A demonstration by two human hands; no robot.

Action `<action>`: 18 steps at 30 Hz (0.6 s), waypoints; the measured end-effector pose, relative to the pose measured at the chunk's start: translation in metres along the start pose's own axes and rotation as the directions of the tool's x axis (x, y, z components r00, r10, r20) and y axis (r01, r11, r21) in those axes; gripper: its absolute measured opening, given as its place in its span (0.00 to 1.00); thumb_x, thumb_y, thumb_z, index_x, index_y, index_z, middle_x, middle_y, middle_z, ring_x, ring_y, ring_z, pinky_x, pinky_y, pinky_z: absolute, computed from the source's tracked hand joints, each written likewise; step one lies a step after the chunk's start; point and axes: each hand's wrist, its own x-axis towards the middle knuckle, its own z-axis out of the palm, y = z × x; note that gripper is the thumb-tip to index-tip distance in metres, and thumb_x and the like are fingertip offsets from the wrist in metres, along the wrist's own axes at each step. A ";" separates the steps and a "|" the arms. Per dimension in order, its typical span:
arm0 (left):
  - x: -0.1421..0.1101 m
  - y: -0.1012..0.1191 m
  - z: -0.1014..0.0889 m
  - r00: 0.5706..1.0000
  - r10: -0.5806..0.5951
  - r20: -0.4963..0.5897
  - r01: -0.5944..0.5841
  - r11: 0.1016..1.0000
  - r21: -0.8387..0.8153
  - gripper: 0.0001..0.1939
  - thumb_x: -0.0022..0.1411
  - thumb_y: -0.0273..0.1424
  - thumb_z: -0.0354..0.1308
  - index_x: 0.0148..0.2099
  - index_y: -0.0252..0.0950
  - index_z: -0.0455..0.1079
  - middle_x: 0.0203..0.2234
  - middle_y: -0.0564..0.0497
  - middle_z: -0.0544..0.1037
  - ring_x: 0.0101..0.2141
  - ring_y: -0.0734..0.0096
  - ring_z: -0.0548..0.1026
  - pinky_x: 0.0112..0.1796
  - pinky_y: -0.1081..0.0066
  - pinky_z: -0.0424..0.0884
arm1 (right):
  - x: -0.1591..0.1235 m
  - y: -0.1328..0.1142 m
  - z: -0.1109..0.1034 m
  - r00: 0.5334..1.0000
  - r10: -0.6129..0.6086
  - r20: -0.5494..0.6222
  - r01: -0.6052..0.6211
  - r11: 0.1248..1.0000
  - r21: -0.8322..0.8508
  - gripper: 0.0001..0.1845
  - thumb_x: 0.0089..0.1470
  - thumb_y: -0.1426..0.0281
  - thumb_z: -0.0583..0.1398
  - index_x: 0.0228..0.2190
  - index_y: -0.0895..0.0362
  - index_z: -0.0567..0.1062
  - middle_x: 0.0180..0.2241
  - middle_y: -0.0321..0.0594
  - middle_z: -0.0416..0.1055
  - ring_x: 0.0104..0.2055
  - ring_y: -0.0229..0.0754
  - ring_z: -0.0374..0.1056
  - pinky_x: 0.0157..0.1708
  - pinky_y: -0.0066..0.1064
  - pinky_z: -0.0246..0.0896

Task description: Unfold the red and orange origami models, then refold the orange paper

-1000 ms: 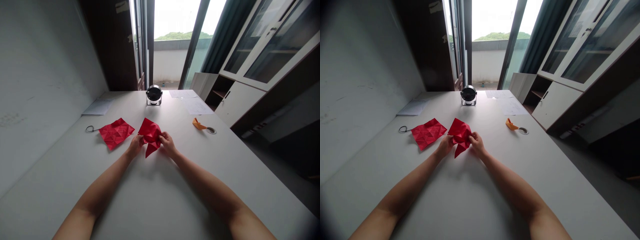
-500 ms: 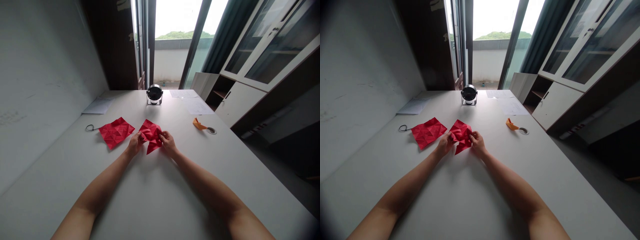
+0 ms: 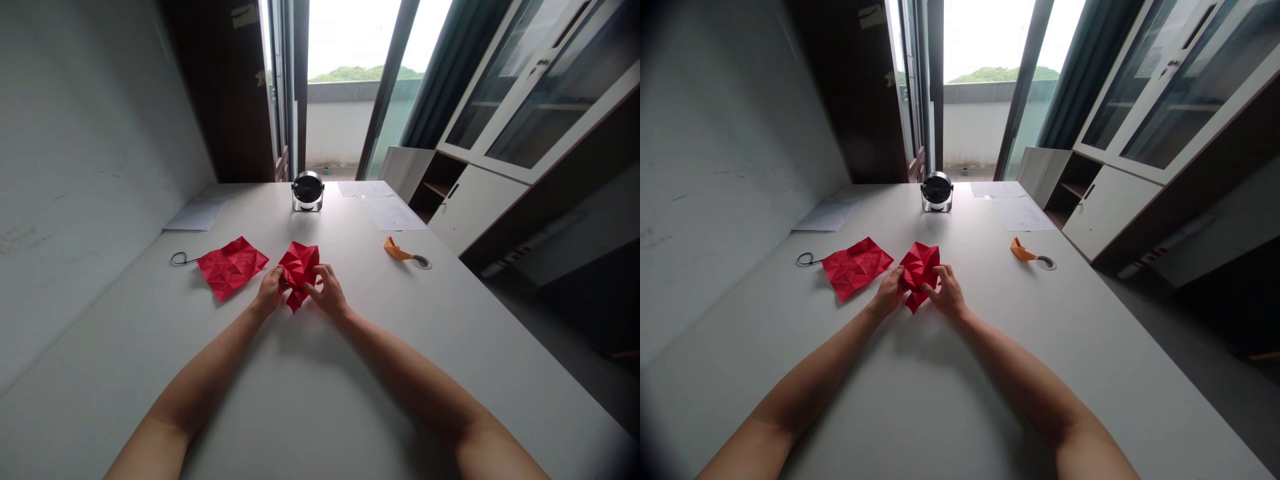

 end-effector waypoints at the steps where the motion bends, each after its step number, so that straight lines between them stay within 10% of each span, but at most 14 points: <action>1: -0.001 0.000 0.000 1.000 -0.003 0.018 0.003 1.000 0.007 0.17 0.59 0.43 0.64 0.32 0.35 0.65 0.24 0.54 0.73 0.26 0.73 0.72 0.34 0.69 0.72 | 0.000 0.000 0.001 1.000 0.021 -0.011 -0.020 1.000 0.004 0.16 0.55 0.63 0.63 0.45 0.52 0.69 0.45 0.43 0.67 0.40 0.43 0.68 0.36 0.37 0.71; 11: -0.005 0.001 0.001 0.988 -0.058 0.144 0.045 0.995 0.089 0.17 0.57 0.42 0.67 0.38 0.34 0.70 0.30 0.51 0.76 0.29 0.74 0.74 0.34 0.72 0.70 | 0.005 0.009 -0.005 0.983 0.163 -0.081 -0.154 0.981 0.116 0.06 0.55 0.69 0.55 0.34 0.55 0.72 0.38 0.40 0.70 0.37 0.42 0.67 0.37 0.34 0.66; 18: 0.008 -0.003 -0.011 0.988 0.109 -0.113 -0.108 0.994 0.012 0.15 0.57 0.39 0.66 0.40 0.37 0.67 0.31 0.53 0.75 0.29 0.74 0.73 0.33 0.72 0.71 | 0.010 0.021 -0.007 0.910 0.405 -0.087 -0.287 0.769 0.571 0.07 0.49 0.69 0.57 0.23 0.54 0.63 0.22 0.30 0.60 0.25 0.36 0.56 0.25 0.27 0.54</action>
